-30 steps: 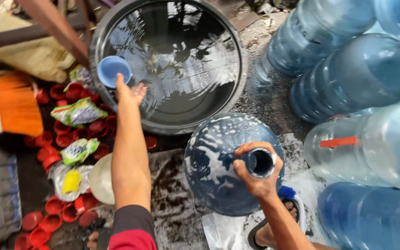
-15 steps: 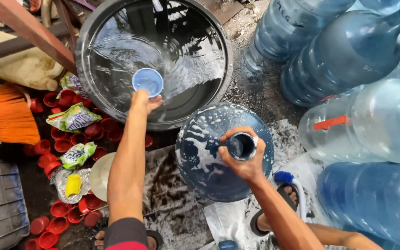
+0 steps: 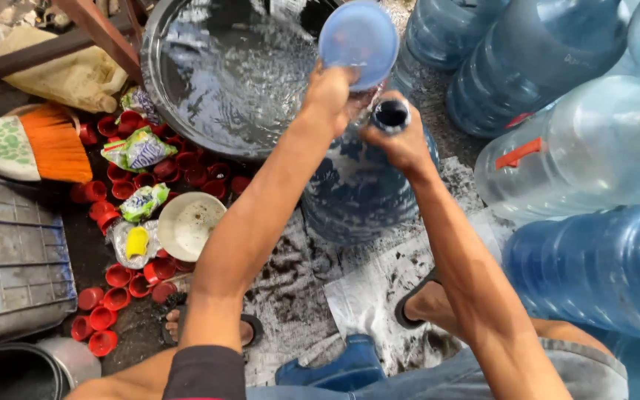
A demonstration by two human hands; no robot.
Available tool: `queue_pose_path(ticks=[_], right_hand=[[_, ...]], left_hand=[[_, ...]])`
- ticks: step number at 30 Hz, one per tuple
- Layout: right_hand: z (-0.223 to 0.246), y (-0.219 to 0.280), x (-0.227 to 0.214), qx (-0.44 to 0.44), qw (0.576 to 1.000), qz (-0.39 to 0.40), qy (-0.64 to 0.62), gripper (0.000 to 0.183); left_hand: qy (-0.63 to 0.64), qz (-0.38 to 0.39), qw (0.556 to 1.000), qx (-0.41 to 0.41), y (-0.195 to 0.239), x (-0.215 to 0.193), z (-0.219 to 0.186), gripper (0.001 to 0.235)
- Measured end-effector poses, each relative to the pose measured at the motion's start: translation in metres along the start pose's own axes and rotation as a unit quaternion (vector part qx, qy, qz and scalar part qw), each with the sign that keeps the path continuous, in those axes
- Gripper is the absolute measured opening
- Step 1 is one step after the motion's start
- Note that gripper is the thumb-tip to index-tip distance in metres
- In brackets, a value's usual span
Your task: The person scrubs the exterior of a large blue water container with a brush and soap, then rinses it with water from a nearby basin using a cup. They then use a long white tube to fill the container with water, shaking it to clean the interior, and repeat the rinsing and filling process.
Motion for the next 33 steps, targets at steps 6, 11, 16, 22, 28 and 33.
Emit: queue_pose_path(ticks=[6,11,16,22,28,33], right_hand=[[0.015,0.011,0.003,-0.039,0.996,-0.08,0.005,0.043],[0.017,0.009,0.001,-0.066,0.994,-0.076,0.03,0.055],[0.005,0.011,0.001,-0.045,0.991,0.007,0.128,0.06],[-0.019,0.019,-0.003,-0.014,0.918,0.222,0.328,0.093],[-0.016,0.033,0.001,-0.024,0.926,0.237,0.293,0.085],[-0.025,0.035,-0.004,0.012,0.919,0.221,0.327,0.095]], left_hand=[[-0.087,-0.039,0.983,0.159,-0.036,0.022,0.011,0.052],[-0.148,0.059,0.935,0.318,-0.017,0.036,0.005,0.028],[-0.313,0.146,0.791,0.505,-0.022,0.043,0.013,0.051],[-0.293,0.118,0.769,0.555,-0.043,-0.023,-0.018,0.081],[-0.406,-0.352,0.796,0.279,-0.191,-0.243,-0.045,0.063],[-0.568,-0.482,0.656,0.124,-0.214,-0.3,-0.033,0.091]])
Point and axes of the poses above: each hand's wrist, its own y-axis away from the middle knuckle, its own x-axis out of the palm, z = x × y, the point moved 7 cm from there along -y, towards the middle knuckle, and after that the axes turned 11 degrees about -x, right-handed, at the moved point
